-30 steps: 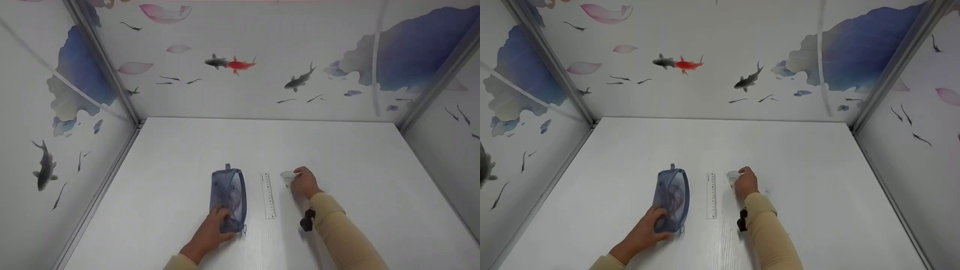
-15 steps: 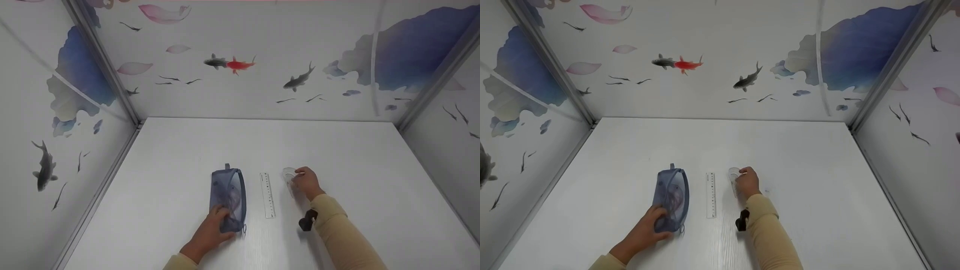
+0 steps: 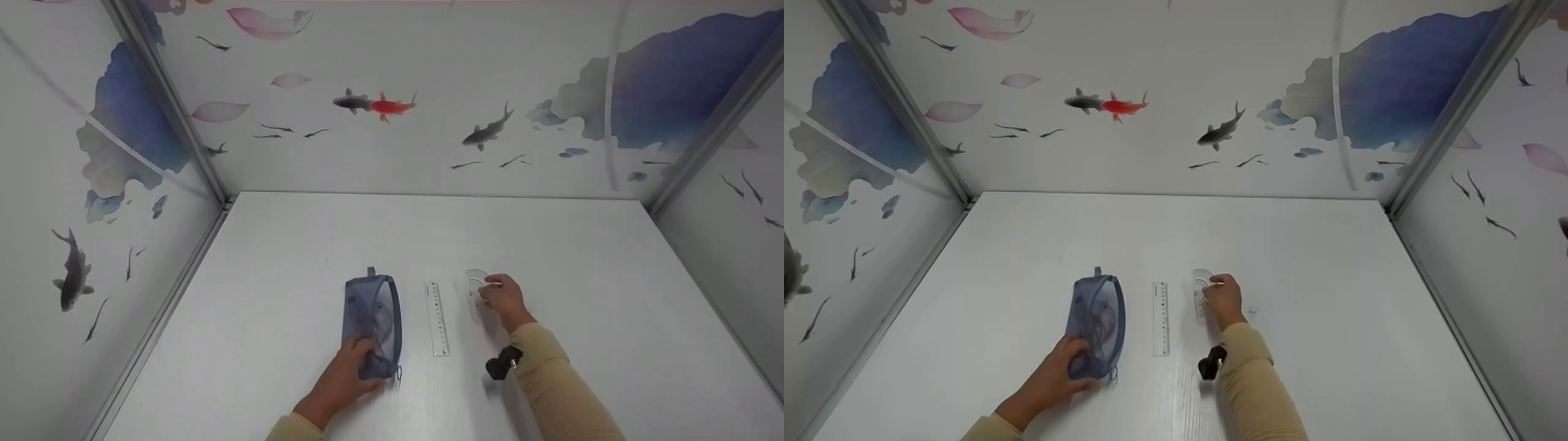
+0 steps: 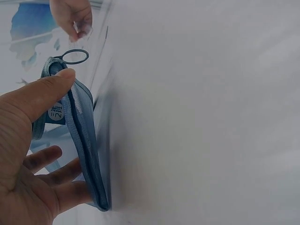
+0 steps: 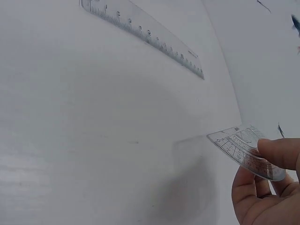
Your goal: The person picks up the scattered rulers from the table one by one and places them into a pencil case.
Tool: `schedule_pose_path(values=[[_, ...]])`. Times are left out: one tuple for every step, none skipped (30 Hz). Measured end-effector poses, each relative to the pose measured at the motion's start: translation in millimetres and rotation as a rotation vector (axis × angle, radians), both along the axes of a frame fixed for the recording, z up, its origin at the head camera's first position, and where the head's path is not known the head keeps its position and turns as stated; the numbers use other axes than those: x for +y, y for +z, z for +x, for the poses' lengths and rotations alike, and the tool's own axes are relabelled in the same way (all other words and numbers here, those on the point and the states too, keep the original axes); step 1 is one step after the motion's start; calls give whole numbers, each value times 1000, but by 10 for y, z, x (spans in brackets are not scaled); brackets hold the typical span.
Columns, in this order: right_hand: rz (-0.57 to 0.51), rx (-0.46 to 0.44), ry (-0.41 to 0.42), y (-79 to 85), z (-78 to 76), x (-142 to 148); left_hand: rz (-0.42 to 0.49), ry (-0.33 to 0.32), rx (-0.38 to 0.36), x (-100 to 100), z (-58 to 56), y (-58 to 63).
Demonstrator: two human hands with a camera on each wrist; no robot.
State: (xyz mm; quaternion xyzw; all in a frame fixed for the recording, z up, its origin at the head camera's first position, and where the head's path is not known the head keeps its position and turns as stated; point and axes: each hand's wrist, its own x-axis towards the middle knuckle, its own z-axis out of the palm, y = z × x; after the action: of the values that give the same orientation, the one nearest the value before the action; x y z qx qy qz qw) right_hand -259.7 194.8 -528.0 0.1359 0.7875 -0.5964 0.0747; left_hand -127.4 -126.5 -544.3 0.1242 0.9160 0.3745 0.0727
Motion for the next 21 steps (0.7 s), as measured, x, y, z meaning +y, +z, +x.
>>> schedule_pose_path(values=[[-2, 2, -3, 5, 3, -6, 0, 0, -4, 1, 0, 0], [-5, 2, -6, 10, 5, -14, 0, 0, -4, 1, 0, -1], [-9, 1, -11, 14, 8, -23, -2, -1, 2, 0, 0, -3], [-16, 0, -16, 16, 11, -32, -4, -4, 8, -1, 1, -5], [-20, -3, -19, 21, 16, -42, -6, -5, 14, -1, 0, -8], [-27, -6, -25, 25, 20, -54, -7, -7, 18, -2, 0, -11], [-32, -9, -29, 28, 20, -64, -6, -7, 21, -3, 0, -12], [-41, -13, -33, 33, 24, -73, -7, -7, 23, -4, 0, -13], [-50, -12, -36, 36, 28, -81, -7, -7, 24, -4, 0, -15], [-54, -11, -37, 38, 33, -88, -6, -7, 25, -4, 0, -19], [-58, -10, -35, 40, 38, -94, -6, -7, 26, -5, 1, -20], [-61, -8, -34, 40, 42, -99, -6, -7, 27, -5, 1, -20], [-63, -8, -36, 37, 45, -103, -6, -8, 28, -5, 1, -20], [-65, -9, -39, 37, 47, -109, -5, -8, 29, -6, 1, -22], [-65, -9, -42, 37, 48, -114, -5, -9, 30, -6, 0, -24], [-69, -10, -45, 37, 49, -118, -5, -10, 30, -7, 0, -26], [-75, -12, -49, 42, 51, -125, -5, -11, 30, -7, -1, -25], [-83, -15, -54, 49, 53, -134, -6, -11, 30, -7, -3, -25], [-95, -16, -59, 58, 56, -142, -5, -11, 28, -8, -4, -26], [-105, -18, -61, 70, 60, -152, -5, -10, 26, -8, -5, -26], [-114, -20, -61, 82, 65, -160, -4, -10, 25, -8, -6, -26]])
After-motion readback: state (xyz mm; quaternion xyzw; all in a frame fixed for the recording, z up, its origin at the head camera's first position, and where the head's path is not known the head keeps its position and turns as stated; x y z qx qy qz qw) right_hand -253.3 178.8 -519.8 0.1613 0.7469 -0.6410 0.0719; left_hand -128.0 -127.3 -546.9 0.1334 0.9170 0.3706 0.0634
